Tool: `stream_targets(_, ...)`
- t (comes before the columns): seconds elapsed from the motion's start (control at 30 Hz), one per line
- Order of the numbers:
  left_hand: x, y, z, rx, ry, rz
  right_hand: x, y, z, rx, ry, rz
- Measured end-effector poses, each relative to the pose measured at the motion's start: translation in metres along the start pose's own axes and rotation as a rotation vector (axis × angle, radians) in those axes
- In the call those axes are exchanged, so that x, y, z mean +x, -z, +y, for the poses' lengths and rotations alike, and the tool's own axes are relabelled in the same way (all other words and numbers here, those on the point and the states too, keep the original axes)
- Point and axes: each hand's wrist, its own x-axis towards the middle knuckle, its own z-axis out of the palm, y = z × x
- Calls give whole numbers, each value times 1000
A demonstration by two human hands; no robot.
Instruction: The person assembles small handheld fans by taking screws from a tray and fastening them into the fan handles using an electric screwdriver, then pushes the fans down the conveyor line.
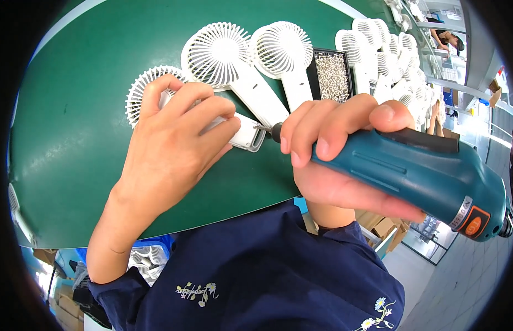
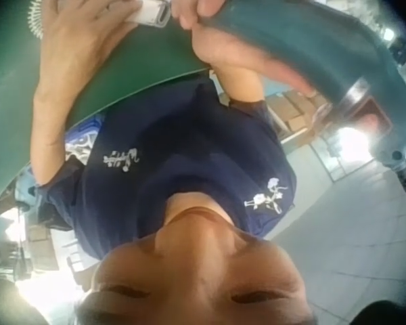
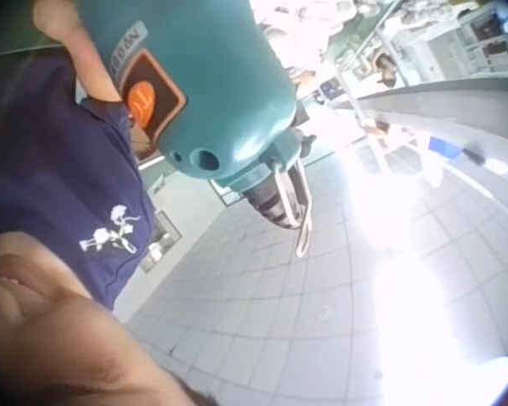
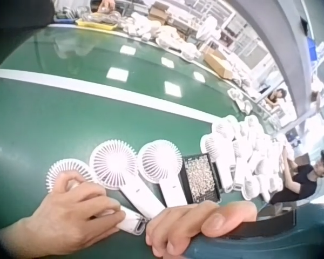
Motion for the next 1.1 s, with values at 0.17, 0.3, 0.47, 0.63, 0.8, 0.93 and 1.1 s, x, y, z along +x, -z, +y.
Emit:
stream_targets(0.17, 2, 0, 1, -3, -9, -7, -1, -4, 0, -35, 9, 26)
stream_targets(0.3, 1, 1, 0, -7, 0, -26, -6, -5, -3, -3, 20, 67)
stream_targets(0.47, 2, 2, 2, -11, 3, -48, 1, 15, -35, -23, 217, 193)
stream_targets(0.63, 4, 0, 6, 42, 13, -97, -10, 67, -38, -196, 286, 699)
stream_targets(0.8, 11, -6, 17, 153, -29, -131, -21, 87, -36, -318, 239, 759)
stream_targets(0.93, 11, -8, 17, 186, -29, -138, -24, 92, -32, -257, 221, 729)
stream_targets(1.1, 9, -7, 17, 206, -40, -130, -29, 97, -30, -185, 157, 719)
